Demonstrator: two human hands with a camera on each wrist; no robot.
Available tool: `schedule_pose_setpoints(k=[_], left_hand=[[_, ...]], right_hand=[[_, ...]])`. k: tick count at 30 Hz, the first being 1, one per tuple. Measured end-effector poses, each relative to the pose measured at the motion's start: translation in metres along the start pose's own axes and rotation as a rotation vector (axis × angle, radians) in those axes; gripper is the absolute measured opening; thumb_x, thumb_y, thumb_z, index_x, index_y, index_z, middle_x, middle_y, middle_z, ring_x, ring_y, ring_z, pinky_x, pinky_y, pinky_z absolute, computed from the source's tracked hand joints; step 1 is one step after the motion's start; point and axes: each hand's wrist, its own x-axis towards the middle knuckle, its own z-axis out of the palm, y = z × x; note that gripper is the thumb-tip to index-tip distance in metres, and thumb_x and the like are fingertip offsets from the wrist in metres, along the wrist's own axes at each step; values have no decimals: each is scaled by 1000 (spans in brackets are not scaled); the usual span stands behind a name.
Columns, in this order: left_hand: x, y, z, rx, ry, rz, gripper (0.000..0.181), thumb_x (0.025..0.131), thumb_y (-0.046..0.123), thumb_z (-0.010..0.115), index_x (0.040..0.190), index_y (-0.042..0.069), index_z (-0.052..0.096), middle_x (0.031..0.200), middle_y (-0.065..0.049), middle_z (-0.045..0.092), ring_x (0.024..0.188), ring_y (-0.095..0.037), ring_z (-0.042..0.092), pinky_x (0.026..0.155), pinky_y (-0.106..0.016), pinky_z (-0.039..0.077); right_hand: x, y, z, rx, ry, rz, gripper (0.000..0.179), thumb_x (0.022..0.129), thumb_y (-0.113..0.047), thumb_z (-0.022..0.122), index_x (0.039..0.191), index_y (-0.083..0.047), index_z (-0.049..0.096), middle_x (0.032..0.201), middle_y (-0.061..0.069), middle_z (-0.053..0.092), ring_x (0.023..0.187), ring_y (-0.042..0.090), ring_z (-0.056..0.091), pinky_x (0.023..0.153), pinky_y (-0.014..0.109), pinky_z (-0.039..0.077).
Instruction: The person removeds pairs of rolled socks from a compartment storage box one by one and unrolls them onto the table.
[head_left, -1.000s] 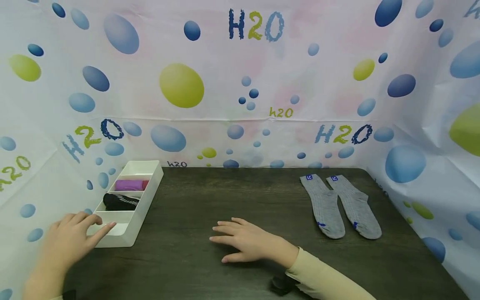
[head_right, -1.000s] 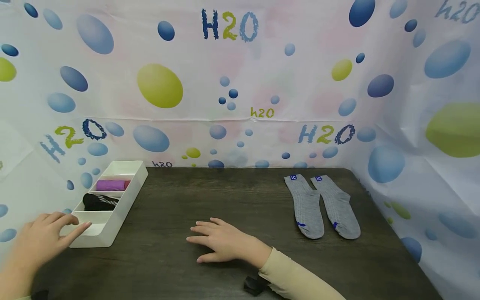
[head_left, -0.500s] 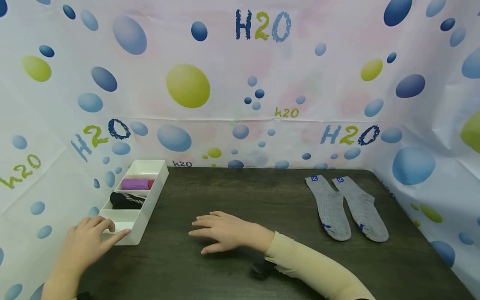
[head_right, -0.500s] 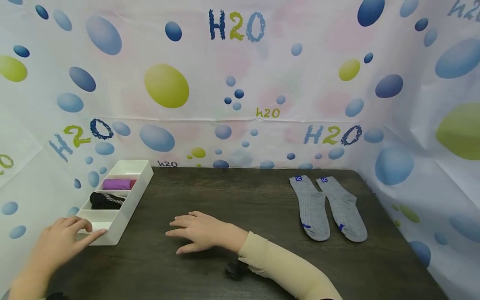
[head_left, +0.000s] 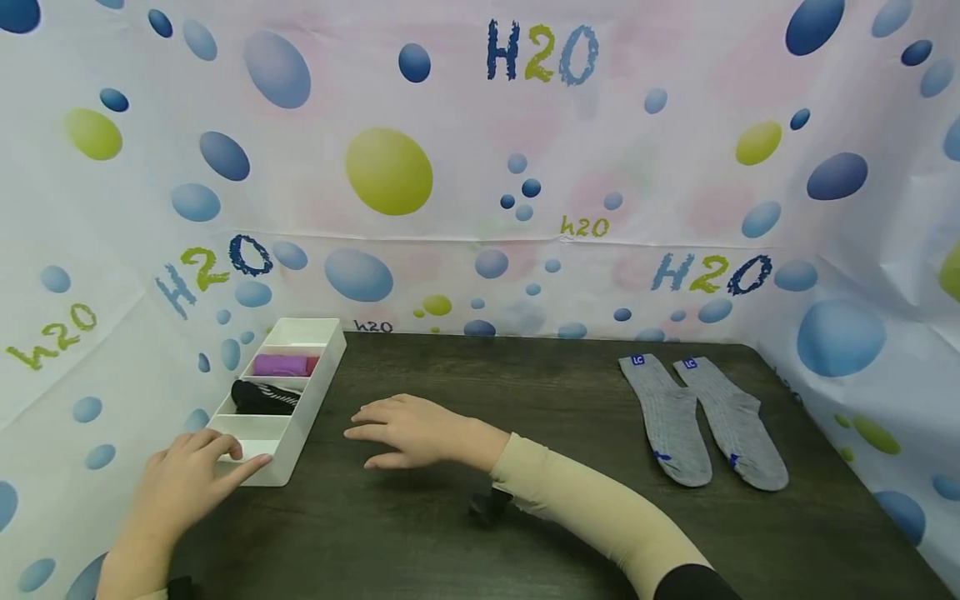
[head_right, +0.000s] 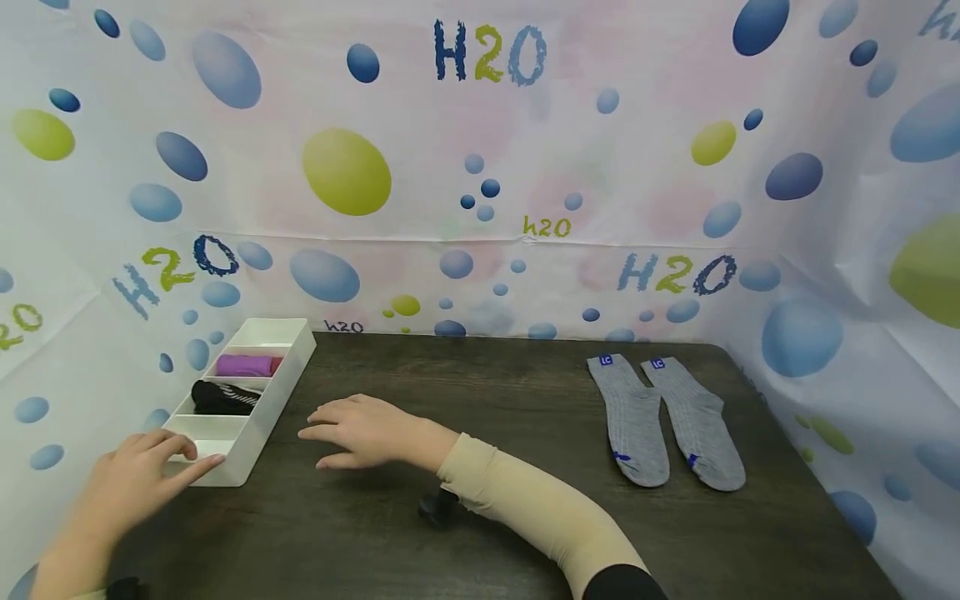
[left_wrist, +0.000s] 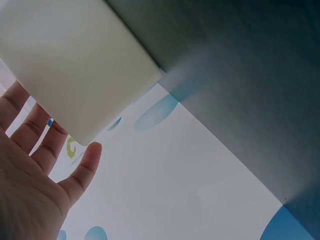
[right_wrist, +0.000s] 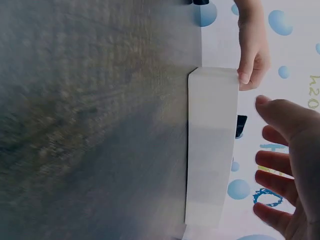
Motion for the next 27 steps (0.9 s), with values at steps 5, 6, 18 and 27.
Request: schedule_pose_setpoints(k=[5, 6, 18, 27], left_hand=[[-1, 1, 2, -9, -4, -4, 41, 73, 58, 76, 74, 19, 63, 82, -2, 64, 76, -32, 57, 61, -59, 44], [-2, 1, 2, -10, -1, -4, 41, 73, 57, 76, 74, 18, 63, 82, -2, 64, 75, -31, 57, 61, -59, 44], [1, 3, 0, -15, 3, -8, 41, 74, 56, 76, 75, 18, 63, 82, -2, 64, 75, -30, 57, 59, -56, 45], [2, 4, 0, 5, 56, 27, 41, 70, 55, 79, 74, 16, 65, 77, -1, 64, 71, -30, 58, 56, -53, 46]], right_hand=[[16, 3, 1, -37, 78, -8, 49, 100, -49, 47, 143, -24, 50, 144, -3, 53, 137, 11, 46, 110, 32, 40], [19, 4, 1, -46, 94, -8, 49, 100, -49, 46, 142, -24, 51, 142, -4, 54, 135, 11, 48, 109, 31, 41], [68, 11, 5, -85, 172, 47, 45, 100, -50, 47, 135, -23, 58, 133, -6, 60, 125, 10, 55, 100, 27, 47], [105, 9, 10, -66, 195, 97, 42, 99, -50, 49, 131, -26, 60, 127, -8, 62, 117, 8, 57, 95, 24, 48]])
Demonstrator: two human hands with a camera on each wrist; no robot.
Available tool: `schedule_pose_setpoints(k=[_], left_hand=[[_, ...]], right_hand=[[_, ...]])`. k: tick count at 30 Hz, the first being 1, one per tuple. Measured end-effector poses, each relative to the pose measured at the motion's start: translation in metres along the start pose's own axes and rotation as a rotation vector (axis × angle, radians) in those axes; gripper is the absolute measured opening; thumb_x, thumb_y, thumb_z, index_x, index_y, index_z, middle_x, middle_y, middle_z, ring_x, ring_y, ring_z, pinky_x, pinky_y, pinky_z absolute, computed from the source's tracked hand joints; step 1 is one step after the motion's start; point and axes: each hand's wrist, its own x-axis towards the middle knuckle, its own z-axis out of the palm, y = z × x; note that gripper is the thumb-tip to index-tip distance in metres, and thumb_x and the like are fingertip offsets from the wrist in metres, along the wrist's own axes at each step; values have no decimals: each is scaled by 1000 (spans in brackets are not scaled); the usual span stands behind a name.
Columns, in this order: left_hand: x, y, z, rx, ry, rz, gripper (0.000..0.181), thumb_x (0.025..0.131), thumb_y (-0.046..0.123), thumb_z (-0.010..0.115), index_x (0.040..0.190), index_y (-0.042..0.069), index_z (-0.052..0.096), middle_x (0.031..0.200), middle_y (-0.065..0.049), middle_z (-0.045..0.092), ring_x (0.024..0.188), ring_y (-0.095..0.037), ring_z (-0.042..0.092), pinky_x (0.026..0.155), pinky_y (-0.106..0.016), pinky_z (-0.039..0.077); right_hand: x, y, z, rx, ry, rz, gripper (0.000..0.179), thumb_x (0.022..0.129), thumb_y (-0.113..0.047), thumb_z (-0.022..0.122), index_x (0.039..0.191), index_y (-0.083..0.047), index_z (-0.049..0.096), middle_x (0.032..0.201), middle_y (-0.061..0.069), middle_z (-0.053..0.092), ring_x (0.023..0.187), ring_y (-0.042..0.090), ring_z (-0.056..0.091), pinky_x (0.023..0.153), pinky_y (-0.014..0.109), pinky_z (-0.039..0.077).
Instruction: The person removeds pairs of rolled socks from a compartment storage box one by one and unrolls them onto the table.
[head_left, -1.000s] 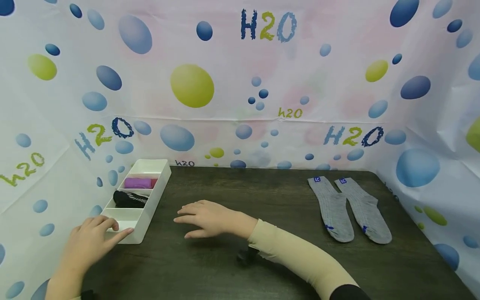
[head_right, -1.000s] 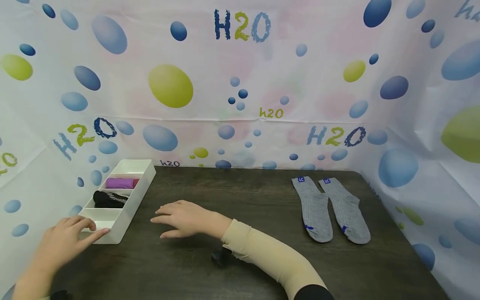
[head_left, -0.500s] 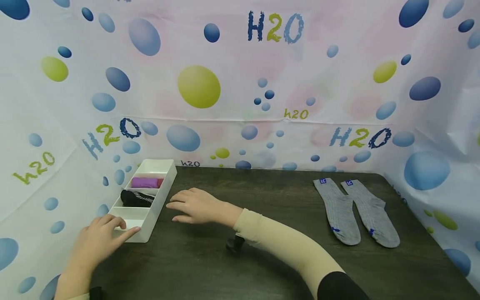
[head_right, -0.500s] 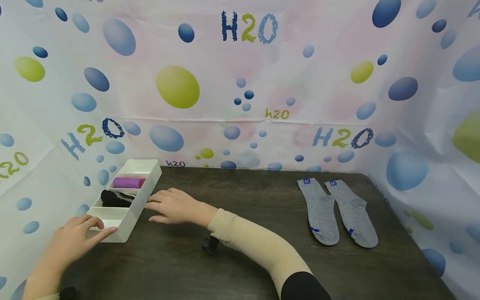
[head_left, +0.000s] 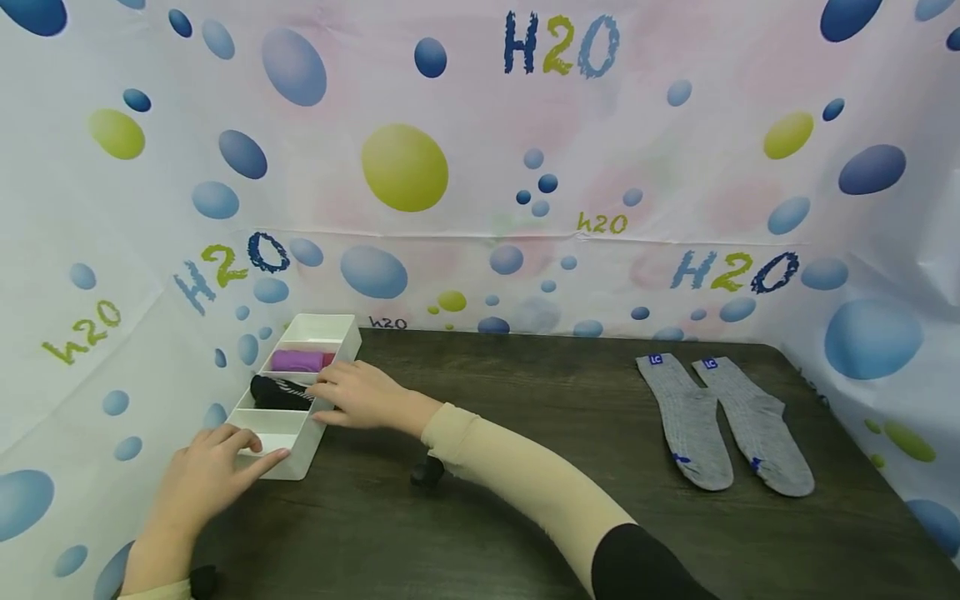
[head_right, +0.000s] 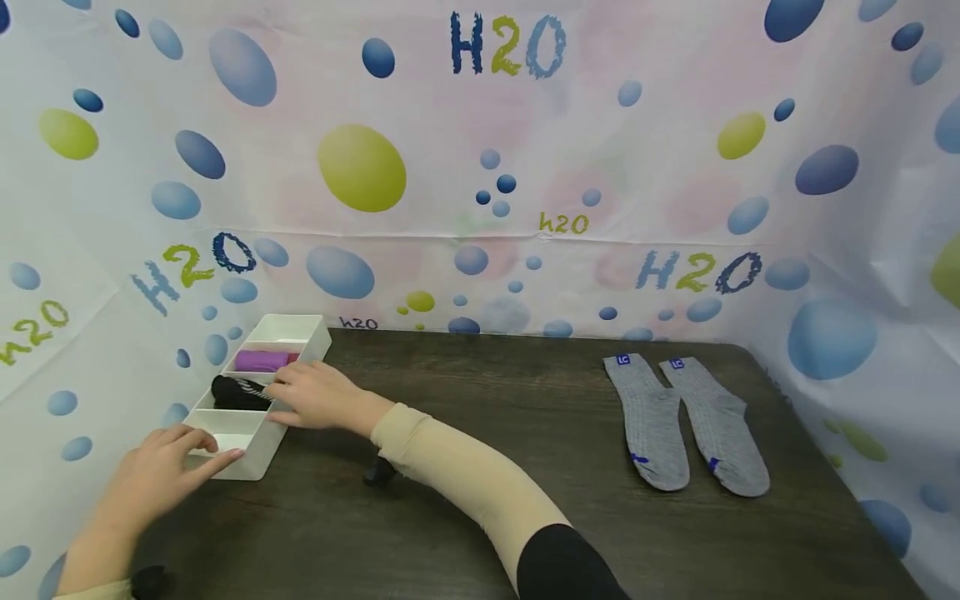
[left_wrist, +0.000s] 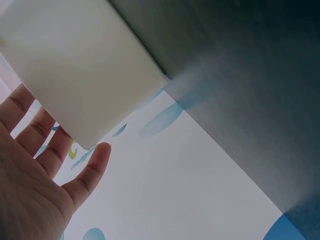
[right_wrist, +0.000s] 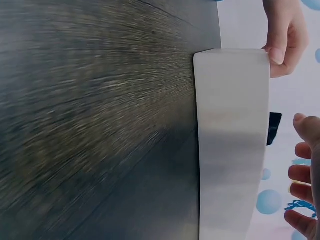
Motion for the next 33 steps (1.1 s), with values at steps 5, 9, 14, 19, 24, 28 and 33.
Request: schedule_pose_setpoints(k=[5, 9, 14, 19, 24, 28, 33], left_hand=[[0, 3, -1, 12, -4, -8, 42, 71, 56, 78, 75, 17, 65, 78, -1, 65, 73, -32, 58, 58, -54, 46], [1, 3, -1, 7, -31, -30, 42, 73, 57, 76, 76, 17, 65, 81, -2, 66, 76, -34, 59, 60, -56, 46], [0, 2, -3, 0, -72, -63, 43, 75, 59, 74, 78, 17, 66, 84, -3, 66, 80, -35, 59, 61, -58, 46], [0, 2, -4, 1, -68, -62, 43, 75, 58, 75, 78, 16, 66, 84, -3, 66, 80, -34, 59, 62, -57, 46], [0, 2, -2, 2, -46, -51, 44, 74, 58, 76, 78, 15, 67, 83, -4, 66, 79, -35, 60, 62, -57, 47], [0, 2, -2, 9, -41, -54, 45, 73, 58, 76, 78, 14, 67, 83, -5, 66, 79, -36, 60, 61, -57, 47], [-1, 1, -3, 6, -58, -69, 44, 74, 58, 75, 79, 15, 67, 84, -5, 66, 81, -36, 59, 64, -57, 47]], right_hand=[[18, -4, 10, -5, -13, 74, 41, 99, -52, 48, 128, -27, 62, 120, -9, 61, 111, 7, 56, 91, 22, 48], [31, -8, 18, 1, -43, 159, 43, 98, -55, 47, 126, -27, 64, 117, -9, 61, 107, 7, 55, 89, 21, 47], [49, -11, 28, 26, -86, 255, 46, 95, -60, 47, 123, -30, 66, 114, -10, 59, 104, 6, 53, 87, 21, 46], [61, -10, 36, 51, -160, 365, 43, 90, -66, 51, 108, -31, 69, 115, -10, 55, 109, 7, 51, 89, 24, 44], [67, -9, 41, 106, -217, 451, 43, 87, -69, 54, 103, -32, 69, 124, -9, 51, 120, 9, 44, 97, 28, 41], [71, -11, 41, 127, -236, 461, 46, 85, -72, 54, 101, -31, 69, 129, -7, 49, 121, 11, 41, 97, 28, 40], [77, -13, 42, 147, -259, 485, 45, 82, -73, 57, 94, -32, 69, 133, -7, 46, 123, 11, 38, 97, 28, 38]])
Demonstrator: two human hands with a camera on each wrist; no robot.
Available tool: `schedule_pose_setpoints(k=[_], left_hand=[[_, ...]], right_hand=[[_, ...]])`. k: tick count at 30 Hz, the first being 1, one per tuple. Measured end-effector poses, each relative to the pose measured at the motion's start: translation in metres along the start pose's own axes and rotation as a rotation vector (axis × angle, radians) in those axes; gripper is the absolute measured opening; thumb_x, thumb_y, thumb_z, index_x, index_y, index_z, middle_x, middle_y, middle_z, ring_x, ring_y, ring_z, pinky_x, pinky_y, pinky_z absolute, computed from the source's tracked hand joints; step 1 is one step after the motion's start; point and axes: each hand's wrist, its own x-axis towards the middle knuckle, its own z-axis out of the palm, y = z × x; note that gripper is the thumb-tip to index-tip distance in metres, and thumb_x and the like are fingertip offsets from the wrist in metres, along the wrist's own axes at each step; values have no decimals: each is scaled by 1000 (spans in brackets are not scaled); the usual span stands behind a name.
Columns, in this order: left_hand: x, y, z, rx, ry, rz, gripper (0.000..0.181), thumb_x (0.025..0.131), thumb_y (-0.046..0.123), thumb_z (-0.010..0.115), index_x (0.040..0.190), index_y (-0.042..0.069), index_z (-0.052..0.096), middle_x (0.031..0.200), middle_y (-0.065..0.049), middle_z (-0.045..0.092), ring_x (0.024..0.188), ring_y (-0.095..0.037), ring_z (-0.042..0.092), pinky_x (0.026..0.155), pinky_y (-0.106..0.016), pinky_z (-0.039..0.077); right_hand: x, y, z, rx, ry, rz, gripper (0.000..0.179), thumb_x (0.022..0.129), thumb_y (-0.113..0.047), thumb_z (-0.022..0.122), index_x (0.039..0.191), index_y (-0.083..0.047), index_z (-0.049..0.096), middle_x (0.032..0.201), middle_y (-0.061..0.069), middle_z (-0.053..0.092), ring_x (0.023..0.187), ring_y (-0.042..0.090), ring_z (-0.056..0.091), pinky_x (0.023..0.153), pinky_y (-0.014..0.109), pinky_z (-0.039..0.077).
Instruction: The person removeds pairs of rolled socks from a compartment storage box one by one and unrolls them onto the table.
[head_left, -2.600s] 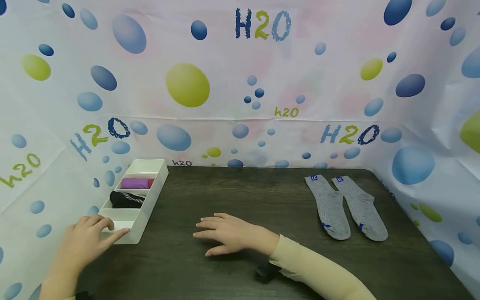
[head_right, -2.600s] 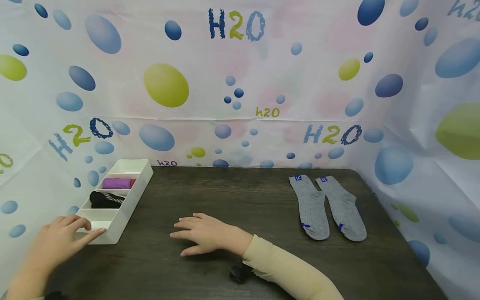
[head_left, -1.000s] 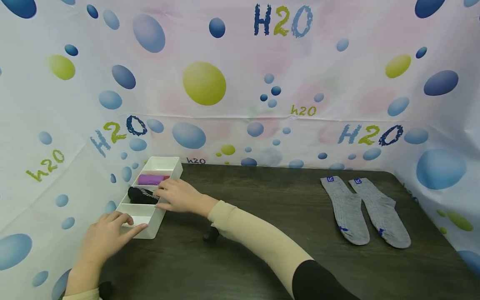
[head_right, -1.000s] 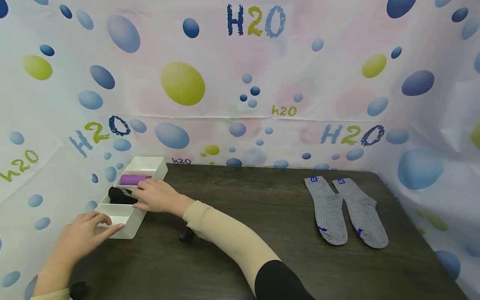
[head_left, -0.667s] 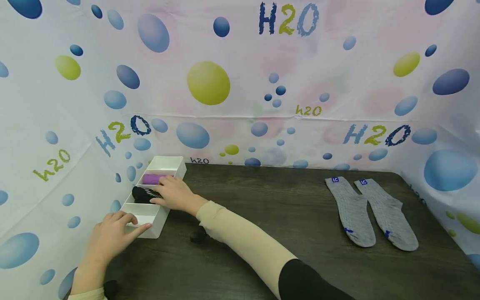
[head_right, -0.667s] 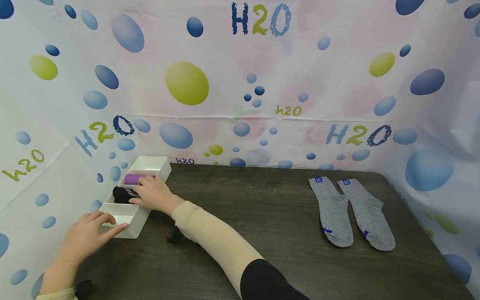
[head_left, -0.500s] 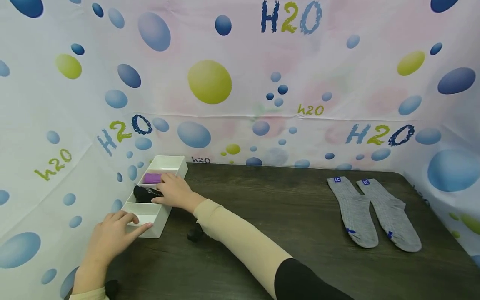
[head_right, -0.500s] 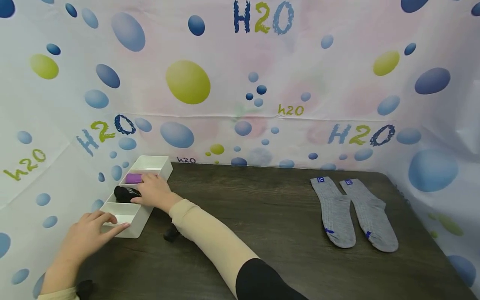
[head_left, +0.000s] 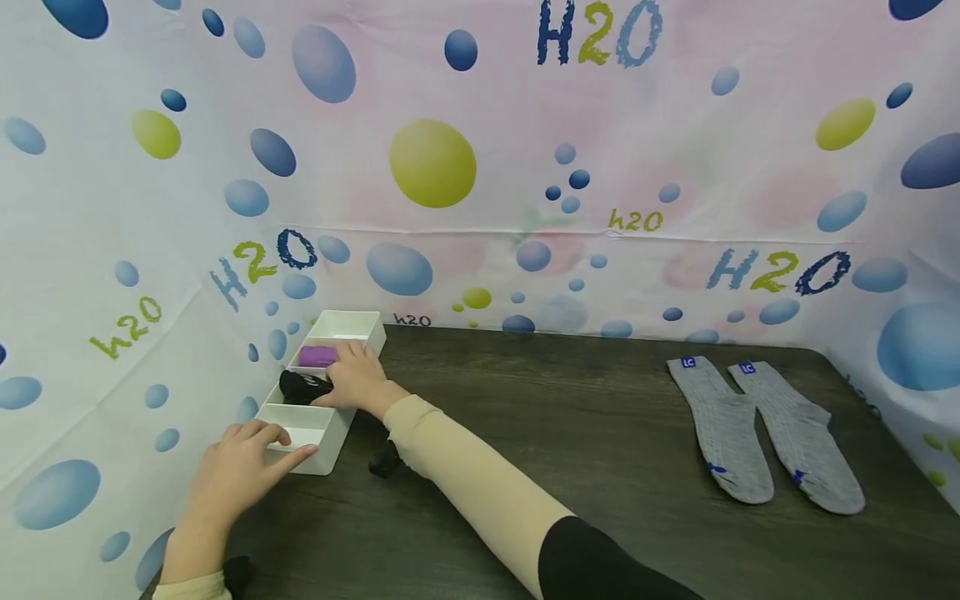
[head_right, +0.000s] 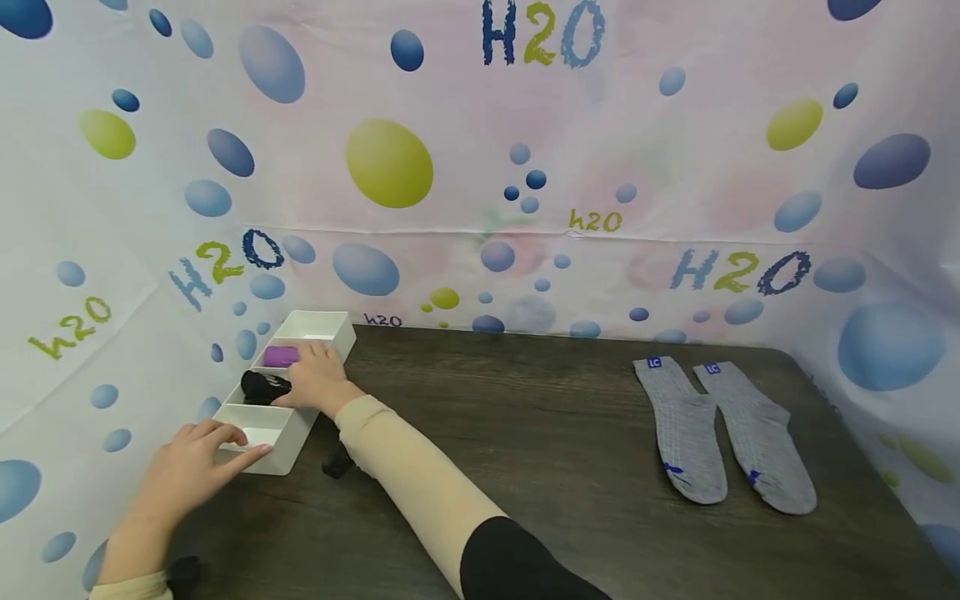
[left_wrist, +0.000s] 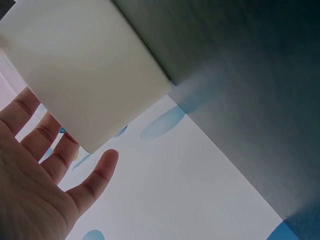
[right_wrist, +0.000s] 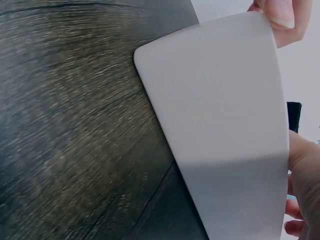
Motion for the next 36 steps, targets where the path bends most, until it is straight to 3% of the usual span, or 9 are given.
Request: schedule_pose_setpoints(k=[7, 13, 19, 31, 36], left_hand=[[1, 0, 0, -3, -13, -11, 44, 74, 57, 76, 80, 15, 67, 86, -5, 66, 81, -35, 59, 65, -57, 48], [1, 1, -1, -22, -29, -17, 41, 76, 56, 75, 81, 16, 68, 88, -4, 67, 83, -35, 59, 65, -57, 48], [0, -1, 0, -15, -52, -31, 44, 77, 58, 73, 83, 15, 68, 90, -5, 67, 85, -35, 59, 66, -57, 48], [2, 2, -2, -15, -92, -53, 48, 78, 61, 71, 86, 14, 69, 92, -8, 67, 87, -36, 58, 68, -57, 48], [0, 1, -2, -10, -83, -52, 48, 77, 60, 72, 85, 13, 70, 93, -8, 68, 88, -37, 59, 68, -57, 49]], right_hand=[[8, -6, -1, -16, -39, 28, 34, 81, -65, 65, 82, -31, 67, 132, -6, 44, 121, 11, 35, 102, 29, 34], [7, -10, -4, 9, -53, 61, 24, 84, -54, 68, 80, -30, 69, 133, -7, 40, 122, 12, 33, 104, 29, 32], [7, -11, -4, 23, -50, 57, 27, 82, -55, 70, 78, -28, 70, 132, -8, 41, 122, 12, 33, 105, 29, 31], [4, -1, 2, -20, 95, -29, 30, 81, -56, 70, 82, -27, 63, 117, -8, 44, 112, 11, 36, 99, 28, 32], [0, 0, -6, -4, 141, -43, 33, 81, -57, 69, 78, -27, 55, 108, -9, 39, 103, 10, 33, 87, 24, 31]])
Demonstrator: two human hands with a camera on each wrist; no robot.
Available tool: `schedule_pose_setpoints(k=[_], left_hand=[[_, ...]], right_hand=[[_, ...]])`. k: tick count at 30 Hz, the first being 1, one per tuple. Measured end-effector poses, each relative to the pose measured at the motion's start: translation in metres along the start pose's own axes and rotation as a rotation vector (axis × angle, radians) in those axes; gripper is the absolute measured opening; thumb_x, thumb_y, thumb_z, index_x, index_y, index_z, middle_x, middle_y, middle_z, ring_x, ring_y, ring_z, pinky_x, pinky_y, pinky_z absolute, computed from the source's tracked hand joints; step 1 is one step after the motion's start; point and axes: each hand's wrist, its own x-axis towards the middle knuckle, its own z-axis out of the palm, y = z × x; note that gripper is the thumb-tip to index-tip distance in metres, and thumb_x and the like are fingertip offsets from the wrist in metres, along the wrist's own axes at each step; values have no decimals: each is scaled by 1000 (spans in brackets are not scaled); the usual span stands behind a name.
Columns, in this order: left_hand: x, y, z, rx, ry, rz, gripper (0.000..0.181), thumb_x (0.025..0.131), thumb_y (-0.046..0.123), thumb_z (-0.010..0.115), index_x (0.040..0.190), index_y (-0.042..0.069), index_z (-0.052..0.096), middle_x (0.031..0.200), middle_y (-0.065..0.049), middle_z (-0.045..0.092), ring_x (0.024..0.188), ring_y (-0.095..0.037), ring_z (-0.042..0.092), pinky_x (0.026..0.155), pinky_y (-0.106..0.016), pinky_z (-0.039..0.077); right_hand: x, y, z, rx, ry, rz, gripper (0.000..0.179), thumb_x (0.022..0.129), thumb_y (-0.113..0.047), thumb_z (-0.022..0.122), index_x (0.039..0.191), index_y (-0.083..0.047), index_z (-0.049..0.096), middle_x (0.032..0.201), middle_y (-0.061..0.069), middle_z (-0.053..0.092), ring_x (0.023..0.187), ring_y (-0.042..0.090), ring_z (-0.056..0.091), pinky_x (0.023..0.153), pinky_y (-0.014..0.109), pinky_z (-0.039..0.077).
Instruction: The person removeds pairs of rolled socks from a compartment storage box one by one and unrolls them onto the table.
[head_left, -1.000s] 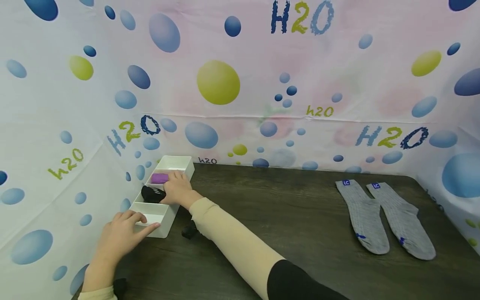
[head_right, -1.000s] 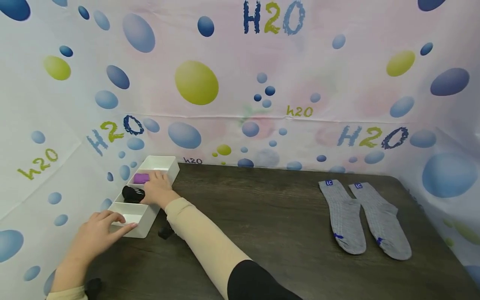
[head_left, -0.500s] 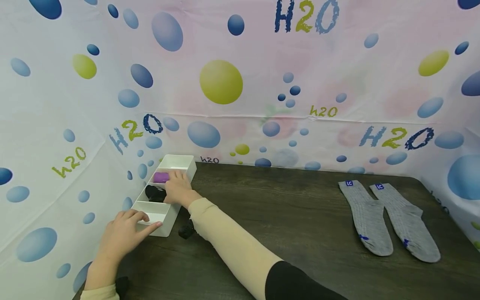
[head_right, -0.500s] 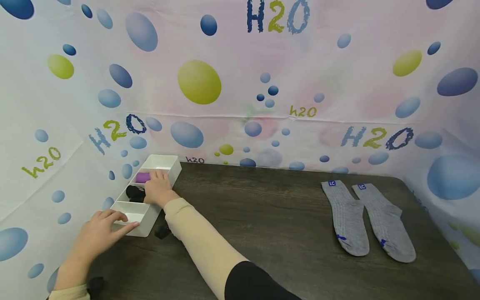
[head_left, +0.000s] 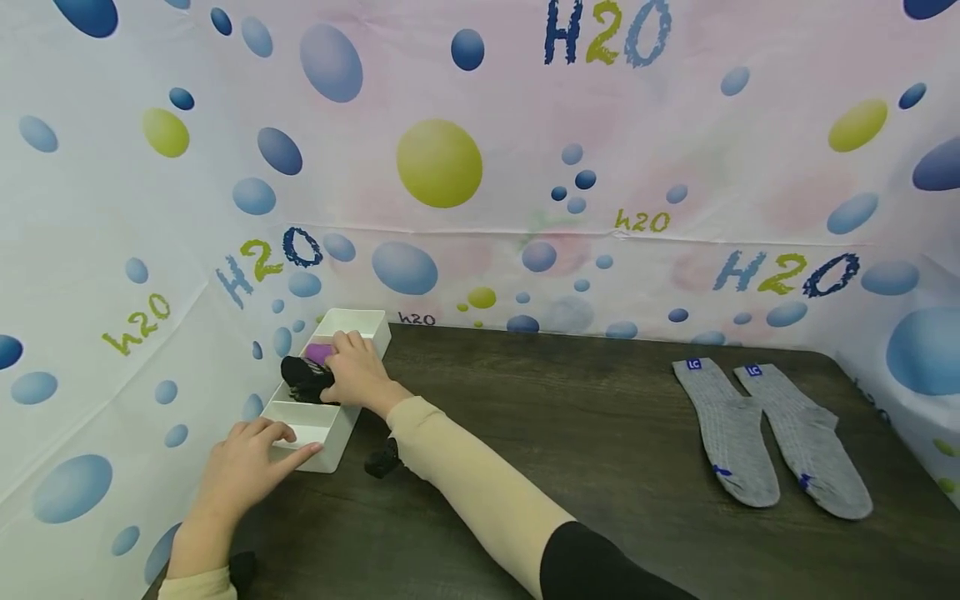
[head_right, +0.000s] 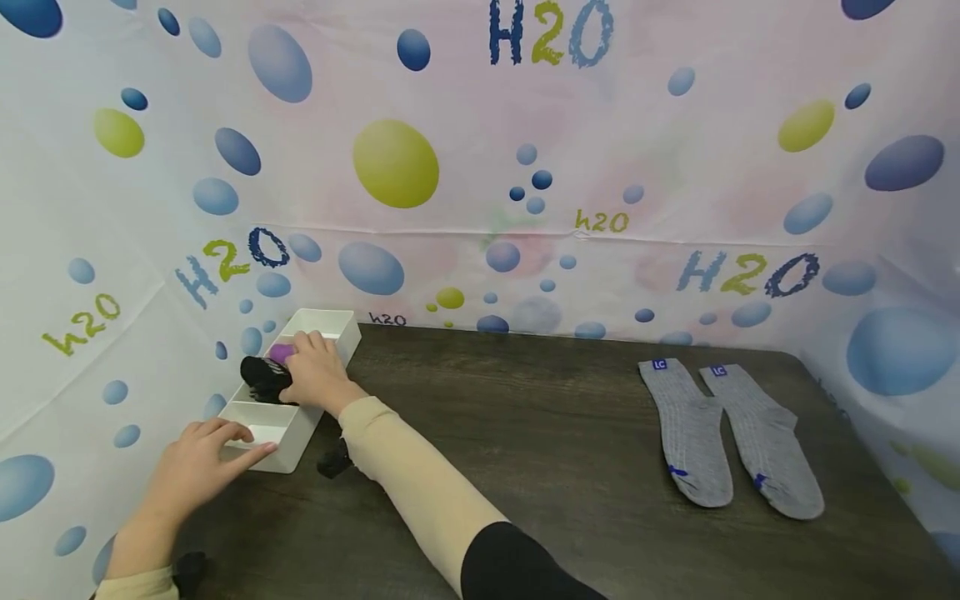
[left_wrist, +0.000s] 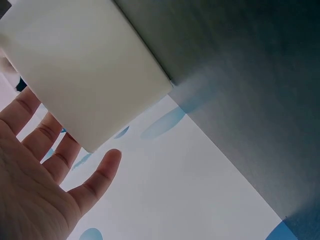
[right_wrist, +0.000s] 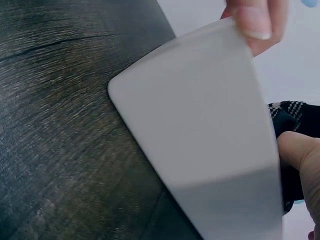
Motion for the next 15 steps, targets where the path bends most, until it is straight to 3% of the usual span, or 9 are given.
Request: schedule_pose_setpoints(k=[4, 11, 15], left_hand=[[1, 1, -1, -4, -2, -2, 49, 77, 61, 71, 86, 13, 70, 94, -9, 68, 88, -37, 59, 68, -58, 49], [1, 2, -2, 2, -23, -11, 51, 78, 63, 69, 85, 13, 70, 96, -11, 68, 90, -38, 58, 69, -59, 48], [-1, 2, -3, -12, -27, -16, 51, 78, 63, 70, 83, 13, 69, 96, -12, 68, 88, -38, 58, 69, -58, 48]], right_hand=[[-3, 5, -12, 10, 49, -28, 32, 83, -56, 67, 80, -27, 55, 105, -9, 37, 98, 10, 30, 79, 23, 26], [-12, 18, -32, 34, 145, -75, 36, 83, -54, 69, 106, -27, 64, 103, -7, 37, 97, 11, 31, 78, 23, 26], [-19, 24, -40, 40, 169, -91, 35, 82, -53, 69, 105, -27, 64, 103, -6, 35, 98, 11, 30, 80, 24, 24]])
